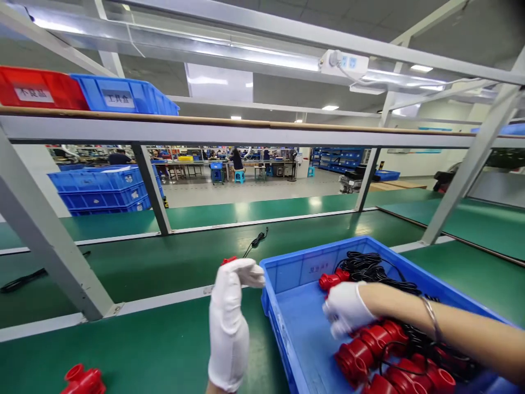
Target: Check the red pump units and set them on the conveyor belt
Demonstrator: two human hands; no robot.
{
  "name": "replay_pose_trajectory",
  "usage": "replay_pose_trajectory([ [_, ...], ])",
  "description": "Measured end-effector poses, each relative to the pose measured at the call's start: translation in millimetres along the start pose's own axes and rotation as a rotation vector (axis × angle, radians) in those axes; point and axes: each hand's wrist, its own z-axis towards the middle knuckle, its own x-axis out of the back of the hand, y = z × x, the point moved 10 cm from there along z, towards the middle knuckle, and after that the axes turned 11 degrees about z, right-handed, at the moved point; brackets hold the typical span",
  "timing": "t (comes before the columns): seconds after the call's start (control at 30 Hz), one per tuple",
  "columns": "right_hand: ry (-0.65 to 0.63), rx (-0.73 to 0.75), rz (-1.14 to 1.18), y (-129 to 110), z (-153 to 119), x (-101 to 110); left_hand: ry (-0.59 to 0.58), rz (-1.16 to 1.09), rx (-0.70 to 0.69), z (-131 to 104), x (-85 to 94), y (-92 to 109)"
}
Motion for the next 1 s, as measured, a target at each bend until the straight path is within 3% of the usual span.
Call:
replay_pose_trajectory([
  [0.1, -0.049, -0.044, -0.010, -9, -17, -61, -0.195, 0.001, 0.080, -14, -37.3, -15],
  [0.2, 0.015, -0.039, 0.020, -12, -23, -74, -0.342, 0.042, 0.110, -29, -64.8, -22],
  [0.3, 0.167, -0.003, 0.117, -8, -32, -34, -0.452, 0.154, 0.113, -40, -85.5, -30],
  [0.4, 0.424, -0.012, 0.235, -2, -53, 40, -0.466, 0.231, 0.191, -46, -95.3, -49],
  [0.5, 0.638, -0.038, 0.361, -6, -76, 97, -0.484, 0.130, 0.306, -55, -104.1, -66],
  [0.57, 0.724, -0.019, 0.534, -14, -86, 115, -0.494, 0.022, 0.324, -60, -109.4, -66],
  [0.67, 0.730, 0.065, 0.919, -28, -84, 113, -0.438, -0.257, 0.414, -63, -113.6, -65],
  [0.77, 0.714, 0.151, 1.178, -37, -76, 103, -0.284, -0.564, 0.716, -72, -116.5, -84],
  [0.87, 0.745, 0.163, 1.194, -37, -73, 97, -0.179, -0.662, 0.964, -82, -117.7, -101],
  [1.0, 0.654, 0.117, 1.155, -37, -62, 79, -0.097, -0.758, 0.950, -72, -109.1, -99],
])
